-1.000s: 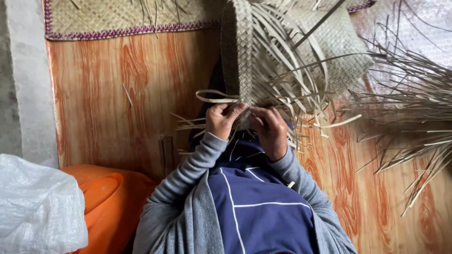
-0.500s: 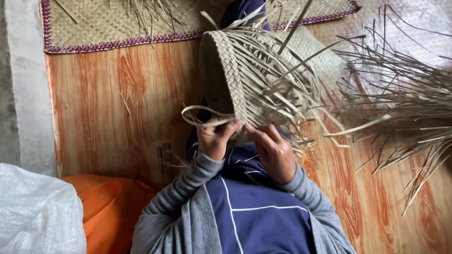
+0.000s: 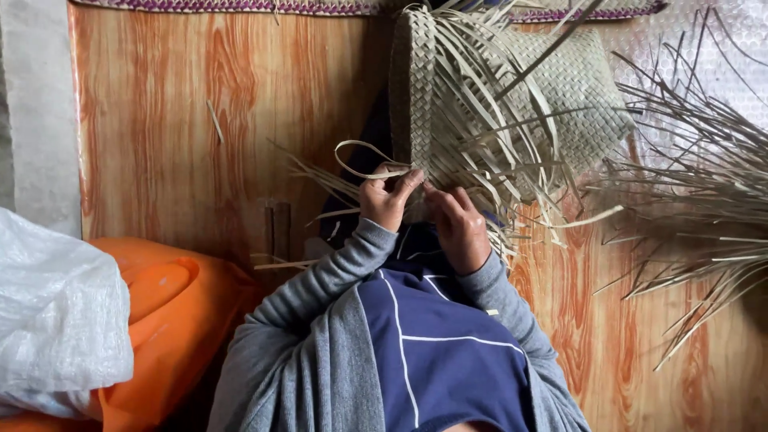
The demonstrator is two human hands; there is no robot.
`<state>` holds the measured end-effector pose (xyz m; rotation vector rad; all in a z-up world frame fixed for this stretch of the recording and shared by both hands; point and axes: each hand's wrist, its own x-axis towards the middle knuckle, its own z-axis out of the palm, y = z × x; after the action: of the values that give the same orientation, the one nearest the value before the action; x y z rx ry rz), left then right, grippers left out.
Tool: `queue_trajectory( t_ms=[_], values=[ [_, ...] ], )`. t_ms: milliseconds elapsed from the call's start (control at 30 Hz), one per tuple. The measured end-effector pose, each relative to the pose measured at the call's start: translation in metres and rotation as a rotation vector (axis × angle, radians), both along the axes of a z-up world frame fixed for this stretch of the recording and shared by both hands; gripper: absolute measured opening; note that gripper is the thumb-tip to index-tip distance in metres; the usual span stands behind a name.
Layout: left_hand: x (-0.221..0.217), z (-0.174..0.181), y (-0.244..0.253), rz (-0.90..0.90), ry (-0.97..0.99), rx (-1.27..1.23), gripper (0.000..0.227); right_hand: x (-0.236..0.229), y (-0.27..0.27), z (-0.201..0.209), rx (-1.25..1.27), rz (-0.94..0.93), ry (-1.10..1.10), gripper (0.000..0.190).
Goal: Weaving the rim of a basket by folding and tucking flexible strands into the main body of the weave.
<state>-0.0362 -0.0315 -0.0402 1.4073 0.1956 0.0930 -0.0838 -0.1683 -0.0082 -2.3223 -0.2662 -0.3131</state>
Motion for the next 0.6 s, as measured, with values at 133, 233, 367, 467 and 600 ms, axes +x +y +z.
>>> queue_trajectory(
  t_ms=[133,233,367,467,600],
  values=[
    [-0.003,-0.006,-0.005,0.012,0.084,-0.059,0.023,-0.006,-0.006,-0.01,-0.039,0.003,0.046,0.031],
    [-0.005,-0.004,-0.006,-0.001,0.095,-0.046,0.024,-0.011,-0.011,-0.01,-0.055,0.005,0.057,0.034],
    [-0.007,-0.022,-0.006,-0.012,0.135,-0.059,0.021,-0.017,-0.018,-0.007,-0.053,0.016,0.078,0.033],
    [-0.008,-0.03,-0.001,-0.046,0.16,-0.036,0.023,-0.02,-0.017,0.002,-0.032,0.007,0.079,0.03],
    [-0.01,-0.023,0.003,-0.145,0.208,-0.055,0.027,-0.021,-0.016,-0.01,0.014,-0.046,0.05,0.021]
  ],
)
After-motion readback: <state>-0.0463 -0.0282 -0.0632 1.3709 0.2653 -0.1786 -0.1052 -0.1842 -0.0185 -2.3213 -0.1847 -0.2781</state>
